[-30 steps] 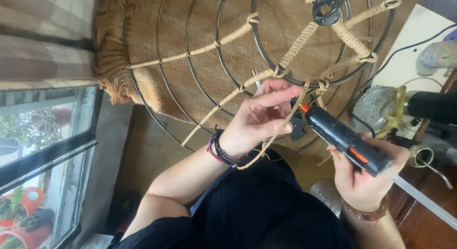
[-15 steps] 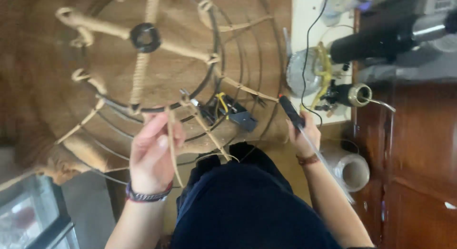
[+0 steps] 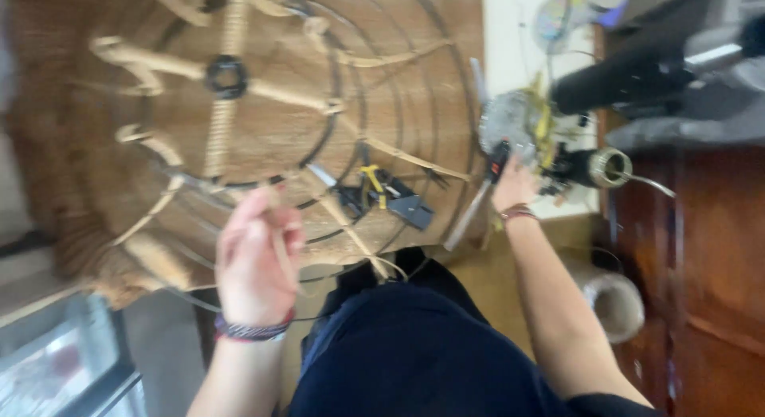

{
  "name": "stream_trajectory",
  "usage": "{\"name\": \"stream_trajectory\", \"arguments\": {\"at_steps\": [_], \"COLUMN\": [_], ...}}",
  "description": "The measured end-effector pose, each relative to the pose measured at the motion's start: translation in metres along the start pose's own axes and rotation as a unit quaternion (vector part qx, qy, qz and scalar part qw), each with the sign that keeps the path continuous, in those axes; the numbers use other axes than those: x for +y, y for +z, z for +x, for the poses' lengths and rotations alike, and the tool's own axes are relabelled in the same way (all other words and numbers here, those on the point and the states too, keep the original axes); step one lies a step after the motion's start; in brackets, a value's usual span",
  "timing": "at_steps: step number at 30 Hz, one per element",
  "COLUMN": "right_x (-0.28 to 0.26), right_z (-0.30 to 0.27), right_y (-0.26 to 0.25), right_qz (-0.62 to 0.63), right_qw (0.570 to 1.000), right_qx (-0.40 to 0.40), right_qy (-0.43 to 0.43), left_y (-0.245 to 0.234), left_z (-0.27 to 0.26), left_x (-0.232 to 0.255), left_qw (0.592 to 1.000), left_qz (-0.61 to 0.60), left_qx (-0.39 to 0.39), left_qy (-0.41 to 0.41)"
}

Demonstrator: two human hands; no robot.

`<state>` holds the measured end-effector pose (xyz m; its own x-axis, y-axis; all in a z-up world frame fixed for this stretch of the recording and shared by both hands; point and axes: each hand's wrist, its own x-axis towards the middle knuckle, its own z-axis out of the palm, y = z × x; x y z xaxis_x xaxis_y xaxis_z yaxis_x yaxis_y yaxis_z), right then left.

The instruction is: Weaving and securing twine onto a metal furniture frame using scissors, a hot glue gun, and pliers.

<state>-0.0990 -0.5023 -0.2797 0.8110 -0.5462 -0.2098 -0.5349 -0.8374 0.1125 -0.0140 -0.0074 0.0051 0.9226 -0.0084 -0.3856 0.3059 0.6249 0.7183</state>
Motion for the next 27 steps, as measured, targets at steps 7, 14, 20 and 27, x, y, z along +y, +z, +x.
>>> {"name": "stream_trajectory", "arguments": {"at_steps": [7,14,20,27], "right_x": [-0.159,-0.288,-0.315,-0.322], "right_z": [-0.079,-0.100,-0.108,-0.114], "right_y": [-0.288,-0.423,-0.436,-0.449], "right_qz": [0.258,0.189,0.175,0.187], "right_qw": [0.886,0.761,0.757,0.776], "right_qx": [0.119,0.130,0.039,-0.054], "right_qy": [-0.366,-0.607,-0.628,-0.599], "left_y": [0.010,0.017,0.013,0.008], "left_z": [0.008,0.012,0.016,0.015], "left_x": [-0.006,-0.005,-0.009,-0.008], "left_qw": [0.993,0.986,0.974,0.977], "left_qz": [-0.091,-0.103,-0.141,-0.130], "left_qx": [-0.071,-0.128,-0.177,-0.161], "left_qy": [-0.001,-0.006,-0.001,-0.048]}}
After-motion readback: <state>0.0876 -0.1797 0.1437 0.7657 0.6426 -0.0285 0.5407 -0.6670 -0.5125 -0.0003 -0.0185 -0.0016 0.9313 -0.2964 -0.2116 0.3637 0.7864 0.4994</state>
